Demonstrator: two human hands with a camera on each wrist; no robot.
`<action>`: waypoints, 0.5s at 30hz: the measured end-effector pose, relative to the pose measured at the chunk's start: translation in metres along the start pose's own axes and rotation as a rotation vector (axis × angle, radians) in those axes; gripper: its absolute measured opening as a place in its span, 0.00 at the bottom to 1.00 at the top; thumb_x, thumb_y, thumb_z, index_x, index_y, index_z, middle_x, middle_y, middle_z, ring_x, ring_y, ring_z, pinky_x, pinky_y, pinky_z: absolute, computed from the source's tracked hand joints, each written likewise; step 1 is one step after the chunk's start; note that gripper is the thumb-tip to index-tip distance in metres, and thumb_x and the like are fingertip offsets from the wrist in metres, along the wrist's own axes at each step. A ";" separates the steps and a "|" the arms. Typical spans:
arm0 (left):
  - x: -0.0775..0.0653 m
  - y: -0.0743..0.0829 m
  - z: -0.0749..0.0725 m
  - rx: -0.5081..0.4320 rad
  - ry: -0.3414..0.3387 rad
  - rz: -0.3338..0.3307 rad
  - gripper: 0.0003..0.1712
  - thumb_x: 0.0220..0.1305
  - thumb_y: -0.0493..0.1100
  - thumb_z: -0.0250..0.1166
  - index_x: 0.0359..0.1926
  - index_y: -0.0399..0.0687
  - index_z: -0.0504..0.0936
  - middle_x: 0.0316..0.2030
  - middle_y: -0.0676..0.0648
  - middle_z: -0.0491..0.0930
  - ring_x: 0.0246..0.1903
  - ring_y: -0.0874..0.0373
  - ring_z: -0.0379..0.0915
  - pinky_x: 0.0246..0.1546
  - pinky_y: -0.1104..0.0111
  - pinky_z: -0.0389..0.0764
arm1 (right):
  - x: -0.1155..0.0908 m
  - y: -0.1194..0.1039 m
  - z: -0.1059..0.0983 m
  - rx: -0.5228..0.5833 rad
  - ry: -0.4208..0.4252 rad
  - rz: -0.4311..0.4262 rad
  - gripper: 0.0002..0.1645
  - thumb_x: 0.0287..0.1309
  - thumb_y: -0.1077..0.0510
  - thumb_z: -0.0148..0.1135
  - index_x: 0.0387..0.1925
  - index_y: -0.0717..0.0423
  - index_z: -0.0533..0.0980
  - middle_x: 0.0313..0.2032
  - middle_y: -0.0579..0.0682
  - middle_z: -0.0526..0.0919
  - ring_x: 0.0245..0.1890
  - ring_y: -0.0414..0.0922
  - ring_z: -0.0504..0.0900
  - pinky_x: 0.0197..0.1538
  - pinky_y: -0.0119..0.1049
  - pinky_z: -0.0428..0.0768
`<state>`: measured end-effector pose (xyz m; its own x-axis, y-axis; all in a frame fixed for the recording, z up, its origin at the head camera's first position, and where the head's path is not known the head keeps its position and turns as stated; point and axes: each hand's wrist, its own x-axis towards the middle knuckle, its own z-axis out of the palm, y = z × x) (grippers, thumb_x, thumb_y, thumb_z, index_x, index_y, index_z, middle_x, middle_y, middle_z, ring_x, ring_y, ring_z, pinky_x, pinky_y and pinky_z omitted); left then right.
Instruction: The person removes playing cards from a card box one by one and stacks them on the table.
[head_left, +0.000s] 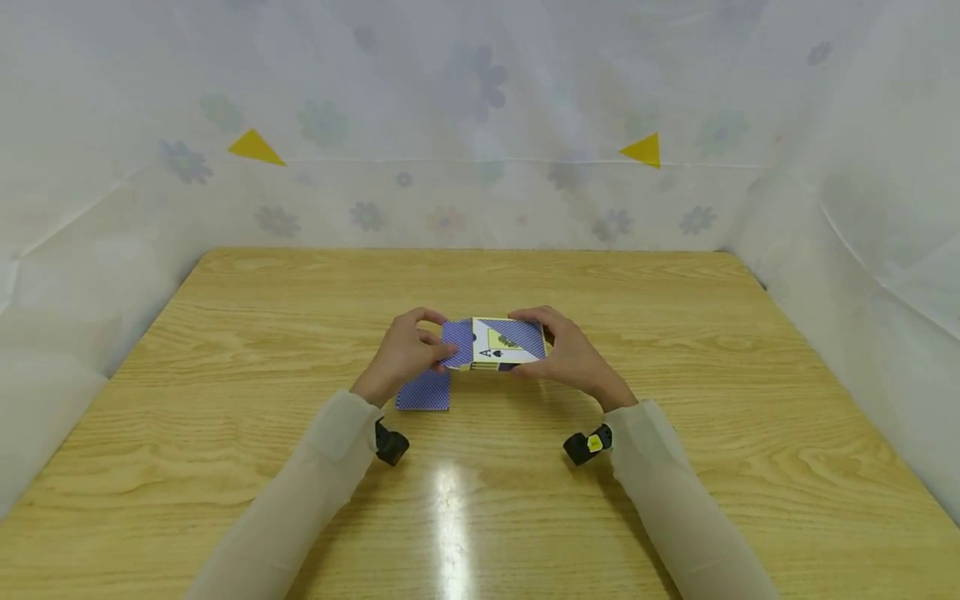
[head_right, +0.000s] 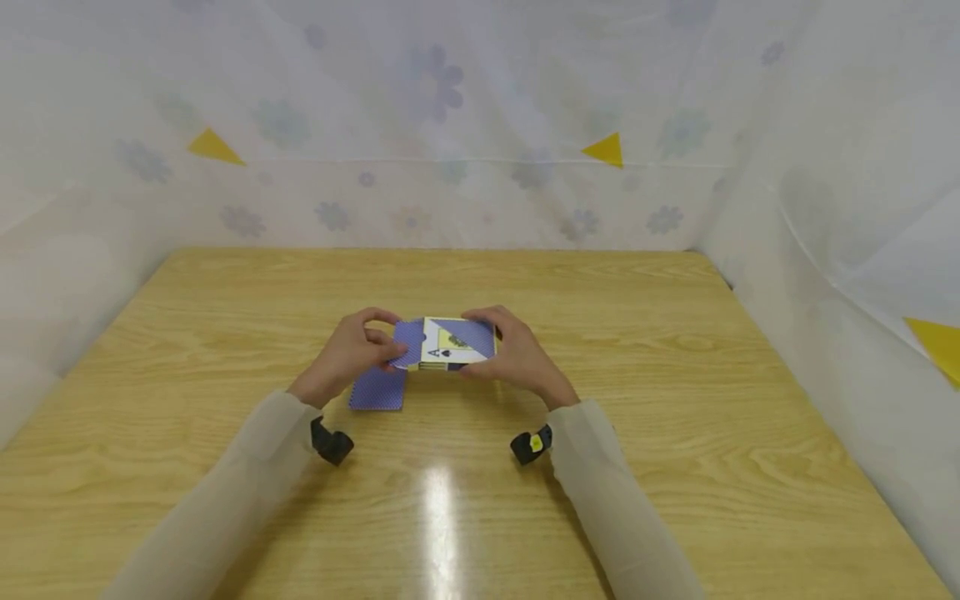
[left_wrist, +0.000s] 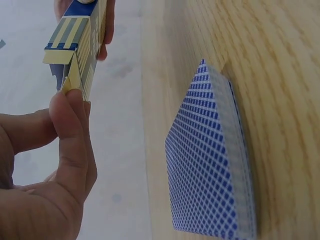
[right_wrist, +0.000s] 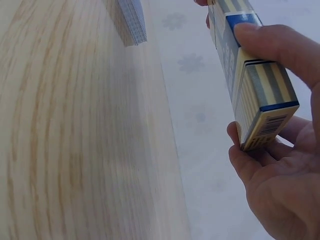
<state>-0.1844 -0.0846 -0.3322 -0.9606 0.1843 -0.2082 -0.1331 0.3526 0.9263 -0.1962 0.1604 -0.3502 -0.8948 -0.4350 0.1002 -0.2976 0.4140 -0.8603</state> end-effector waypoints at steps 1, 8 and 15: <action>0.000 0.000 0.000 -0.002 0.002 0.000 0.26 0.62 0.33 0.63 0.61 0.41 0.68 0.36 0.38 0.83 0.26 0.50 0.80 0.34 0.61 0.82 | 0.000 0.000 0.000 0.002 0.000 0.000 0.44 0.40 0.63 0.76 0.62 0.58 0.69 0.60 0.55 0.69 0.54 0.52 0.69 0.61 0.49 0.66; -0.004 -0.004 -0.009 -0.025 0.001 -0.002 0.29 0.63 0.30 0.60 0.64 0.38 0.65 0.40 0.37 0.80 0.29 0.54 0.79 0.41 0.60 0.82 | 0.000 0.002 -0.002 -0.031 0.002 0.009 0.43 0.42 0.65 0.75 0.63 0.60 0.68 0.61 0.57 0.68 0.55 0.53 0.68 0.62 0.50 0.66; -0.004 -0.008 -0.017 -0.025 0.007 0.011 0.31 0.62 0.28 0.58 0.66 0.36 0.64 0.40 0.40 0.72 0.33 0.55 0.76 0.46 0.58 0.81 | -0.002 0.006 -0.005 -0.047 0.010 0.009 0.44 0.42 0.62 0.75 0.63 0.60 0.68 0.60 0.56 0.69 0.54 0.53 0.69 0.61 0.51 0.66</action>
<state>-0.1836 -0.1043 -0.3334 -0.9637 0.1819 -0.1954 -0.1281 0.3272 0.9362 -0.1981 0.1679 -0.3532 -0.9010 -0.4227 0.0977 -0.3043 0.4551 -0.8368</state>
